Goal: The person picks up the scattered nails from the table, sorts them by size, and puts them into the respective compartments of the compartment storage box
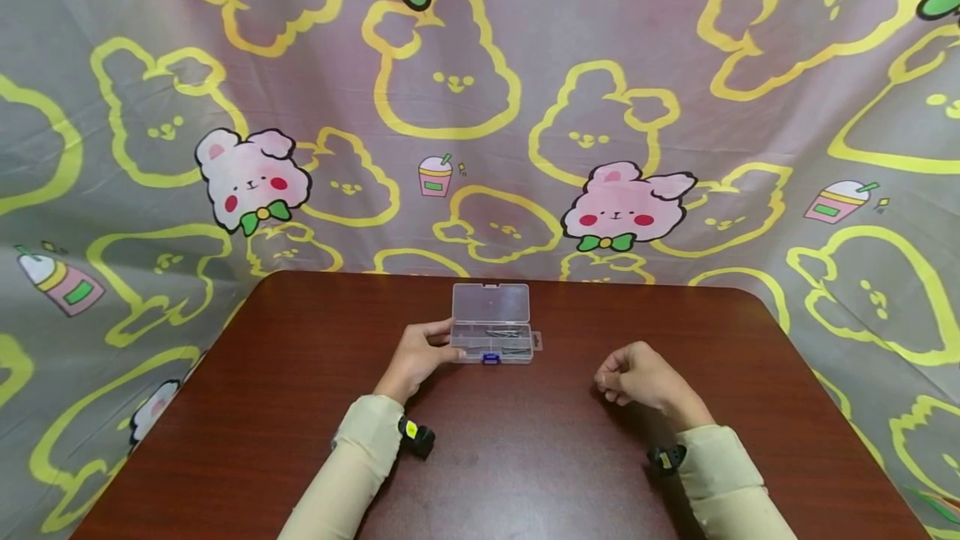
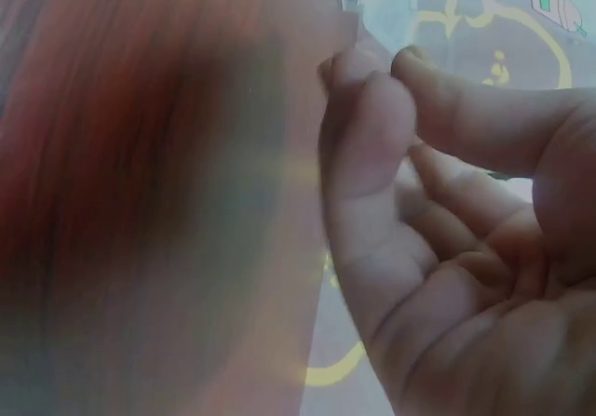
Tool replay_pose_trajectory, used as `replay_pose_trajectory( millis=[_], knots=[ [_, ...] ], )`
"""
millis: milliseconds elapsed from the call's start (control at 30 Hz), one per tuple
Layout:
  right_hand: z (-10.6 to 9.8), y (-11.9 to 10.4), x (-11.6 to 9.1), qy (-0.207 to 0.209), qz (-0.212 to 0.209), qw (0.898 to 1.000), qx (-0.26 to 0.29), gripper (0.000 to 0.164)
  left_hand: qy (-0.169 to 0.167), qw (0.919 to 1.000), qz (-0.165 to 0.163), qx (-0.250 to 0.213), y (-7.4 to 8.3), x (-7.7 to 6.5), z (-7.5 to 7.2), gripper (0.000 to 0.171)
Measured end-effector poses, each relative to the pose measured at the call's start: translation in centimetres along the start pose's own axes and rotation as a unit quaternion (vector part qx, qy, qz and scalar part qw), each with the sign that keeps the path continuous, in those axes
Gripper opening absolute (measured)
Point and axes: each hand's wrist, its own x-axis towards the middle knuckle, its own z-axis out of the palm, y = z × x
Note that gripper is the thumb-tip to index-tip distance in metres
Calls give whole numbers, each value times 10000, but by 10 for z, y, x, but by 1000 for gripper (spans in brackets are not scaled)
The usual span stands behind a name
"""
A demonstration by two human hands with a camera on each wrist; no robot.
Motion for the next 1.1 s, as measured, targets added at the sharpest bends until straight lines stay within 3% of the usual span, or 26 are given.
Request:
replay_pose_trajectory(
  millis=[333, 633, 1100],
  knots=[
    [9, -7, 11, 476, -31, 9980, 417, 6, -3, 10000, -1, -17, -1, -1, -1, 65],
    [13, -15, 19, 546, -13, 9978, 379, 10, -10, 10000, -1, -16, 0, -1, -1, 64],
    [30, -20, 34, 656, -36, 9936, 915, 14, -51, 9999, 10, -94, -1, 1, -1, 63]
  ],
)
